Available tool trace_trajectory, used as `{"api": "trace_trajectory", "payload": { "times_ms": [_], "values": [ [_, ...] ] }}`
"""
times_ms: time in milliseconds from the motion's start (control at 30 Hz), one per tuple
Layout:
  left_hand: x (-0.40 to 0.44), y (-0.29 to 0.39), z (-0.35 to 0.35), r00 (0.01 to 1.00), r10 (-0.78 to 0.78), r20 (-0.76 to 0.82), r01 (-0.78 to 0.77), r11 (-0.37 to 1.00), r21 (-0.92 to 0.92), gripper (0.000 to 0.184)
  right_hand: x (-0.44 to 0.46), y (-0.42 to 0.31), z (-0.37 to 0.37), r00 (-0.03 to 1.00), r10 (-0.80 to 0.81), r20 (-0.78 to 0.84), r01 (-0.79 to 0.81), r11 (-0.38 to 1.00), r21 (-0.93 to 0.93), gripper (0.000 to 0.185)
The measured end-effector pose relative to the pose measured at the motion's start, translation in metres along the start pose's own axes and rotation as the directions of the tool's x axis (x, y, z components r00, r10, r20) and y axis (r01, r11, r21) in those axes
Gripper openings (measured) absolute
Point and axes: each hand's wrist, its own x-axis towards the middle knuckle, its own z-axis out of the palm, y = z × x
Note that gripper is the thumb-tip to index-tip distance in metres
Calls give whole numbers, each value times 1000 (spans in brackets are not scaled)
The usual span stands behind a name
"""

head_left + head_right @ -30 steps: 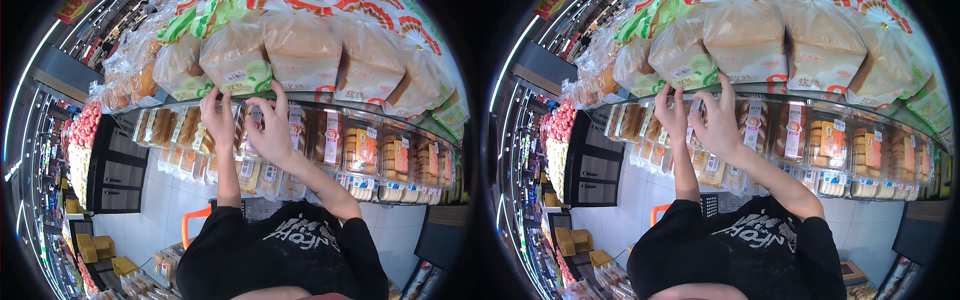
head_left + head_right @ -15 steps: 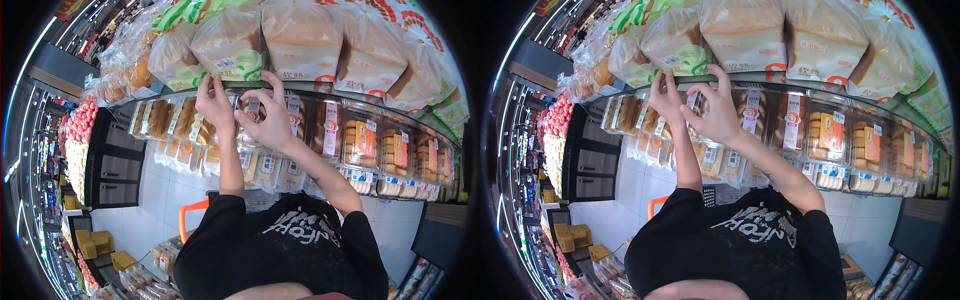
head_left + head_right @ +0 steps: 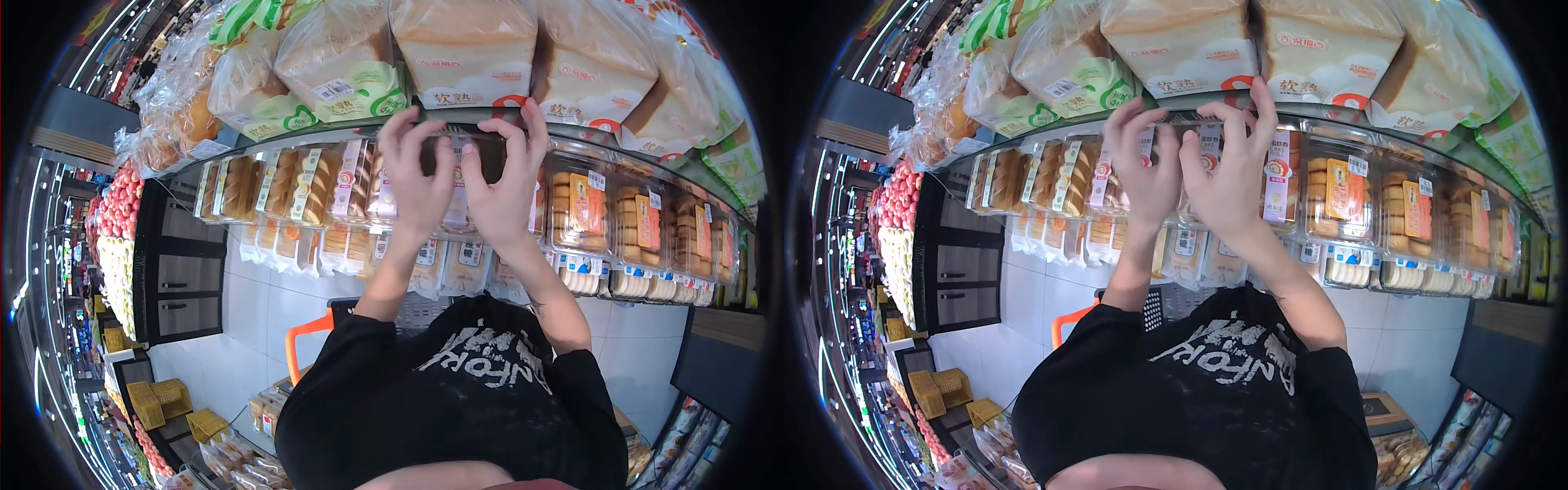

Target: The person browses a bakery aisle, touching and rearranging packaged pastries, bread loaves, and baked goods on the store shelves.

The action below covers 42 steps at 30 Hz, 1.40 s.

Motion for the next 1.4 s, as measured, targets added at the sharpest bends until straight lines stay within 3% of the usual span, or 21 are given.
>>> {"api": "trace_trajectory", "payload": {
  "times_ms": [67, 200, 267, 333, 400, 667, 867, 1000, 1067, 1133, 1200, 1400],
  "values": [
    [-2, 14, 12, 990, -82, 115, 89, 994, -63, 27, 2, 5, -5, 997, 20, 74, -19, 1000, -14, 24],
    [10, 29, 14, 980, -194, 49, 200, 951, -237, 22, 7, 0, -9, 994, 78, 80, -84, 994, 69, 28],
    [12, 24, 13, 985, -155, 70, 166, 969, -183, 19, 8, -1, -3, 995, 98, 8, -98, 979, 178, 29],
    [13, 22, 14, 987, -128, 94, 142, 978, -154, 15, 11, 2, -4, 995, 75, 62, -82, 989, 122, 30],
    [12, 23, 17, 987, -137, 86, 151, 971, -186, 15, 14, 1, -8, 996, 40, 78, -44, 998, 48, 29],
    [13, 28, 27, 978, -199, 67, 210, 910, -357, 20, 12, 16, -6, 998, 51, 48, -59, 978, 199, 20],
    [16, 35, 28, 983, -173, 56, 182, 933, -309, 21, 10, 20, -3, 999, 16, 30, -21, 982, 188, 20],
    [11, 44, 38, 971, -225, -79, 193, 937, -290, 19, 10, 11, -24, 994, 100, 50, -111, 939, 327, 24],
    [6, 62, 43, 951, -206, -233, 165, 969, -184, 18, 7, 18, -45, 991, 87, -101, -67, 981, 183, 27],
    [-1, 70, 45, 990, -106, -94, 83, 971, -224, 17, 11, 23, -69, 971, 109, -212, -83, 988, 128, 29],
    [-1, 79, 52, 995, -20, 101, 54, 935, -351, 15, 18, 34, -85, 980, 101, -170, -100, 995, 14, 29],
    [2, 90, 79, 976, -55, 210, 104, 968, -228, 14, 22, 40, -100, 995, 90, -39, -93, 992, -89, 26]
  ]
}}
